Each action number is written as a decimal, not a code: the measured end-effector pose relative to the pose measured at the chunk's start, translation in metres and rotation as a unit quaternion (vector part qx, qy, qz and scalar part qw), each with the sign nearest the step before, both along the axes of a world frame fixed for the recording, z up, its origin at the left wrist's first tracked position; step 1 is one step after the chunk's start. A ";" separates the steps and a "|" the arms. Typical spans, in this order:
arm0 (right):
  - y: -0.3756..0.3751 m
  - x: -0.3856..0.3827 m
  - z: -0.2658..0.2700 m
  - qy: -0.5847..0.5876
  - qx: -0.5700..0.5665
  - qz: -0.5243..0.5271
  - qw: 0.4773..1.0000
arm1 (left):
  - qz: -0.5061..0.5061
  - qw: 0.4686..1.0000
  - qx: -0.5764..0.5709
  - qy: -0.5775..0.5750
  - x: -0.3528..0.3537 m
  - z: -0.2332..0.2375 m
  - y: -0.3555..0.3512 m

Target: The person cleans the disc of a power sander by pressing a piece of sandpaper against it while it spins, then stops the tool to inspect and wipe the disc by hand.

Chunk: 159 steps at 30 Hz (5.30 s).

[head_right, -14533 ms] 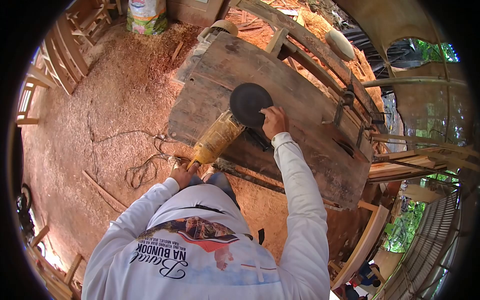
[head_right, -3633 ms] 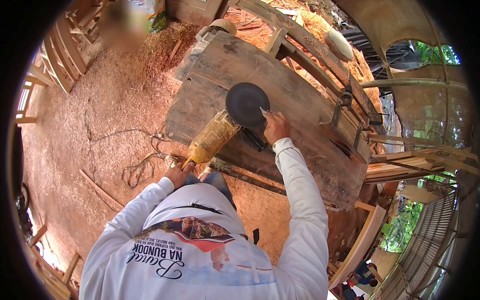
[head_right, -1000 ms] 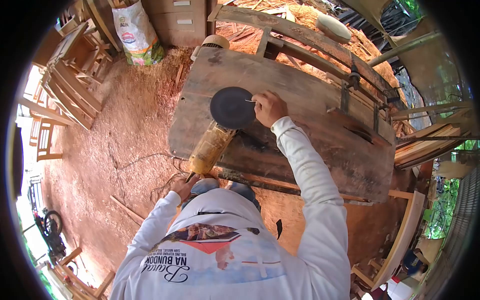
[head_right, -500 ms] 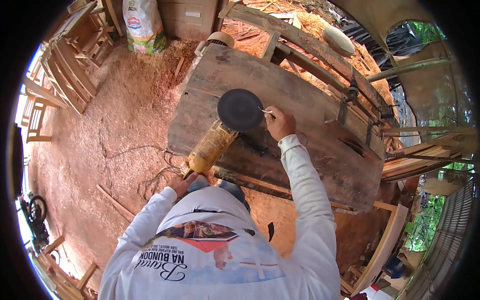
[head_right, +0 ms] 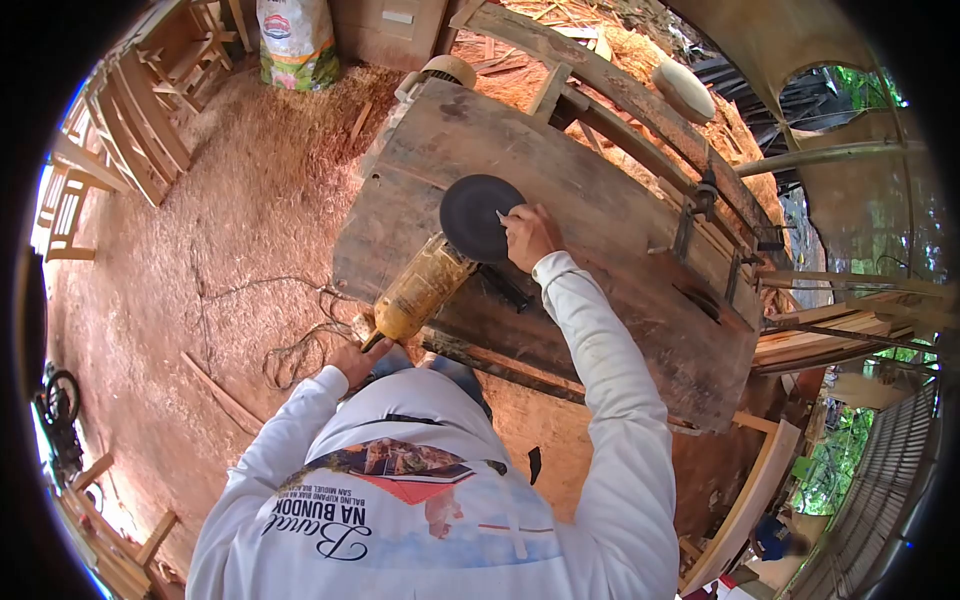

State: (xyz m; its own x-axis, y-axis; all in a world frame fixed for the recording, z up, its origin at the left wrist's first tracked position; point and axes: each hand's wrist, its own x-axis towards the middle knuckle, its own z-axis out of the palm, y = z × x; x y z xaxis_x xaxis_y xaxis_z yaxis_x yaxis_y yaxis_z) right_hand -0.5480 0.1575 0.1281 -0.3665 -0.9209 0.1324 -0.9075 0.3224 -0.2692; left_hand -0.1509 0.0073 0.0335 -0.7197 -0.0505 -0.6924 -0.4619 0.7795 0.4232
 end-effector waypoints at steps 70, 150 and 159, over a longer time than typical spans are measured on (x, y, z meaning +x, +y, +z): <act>0.045 0.011 0.008 -0.032 -0.196 -0.205 0.958 | 0.014 0.999 -0.020 0.026 0.004 -0.005 0.000; 0.100 0.128 -0.013 -0.577 -0.109 -0.318 0.744 | 0.320 0.936 0.129 -0.070 0.003 0.003 -0.005; 0.143 0.137 -0.065 -0.458 -0.106 -0.332 0.818 | 0.389 0.865 0.317 -0.013 0.023 -0.016 -0.010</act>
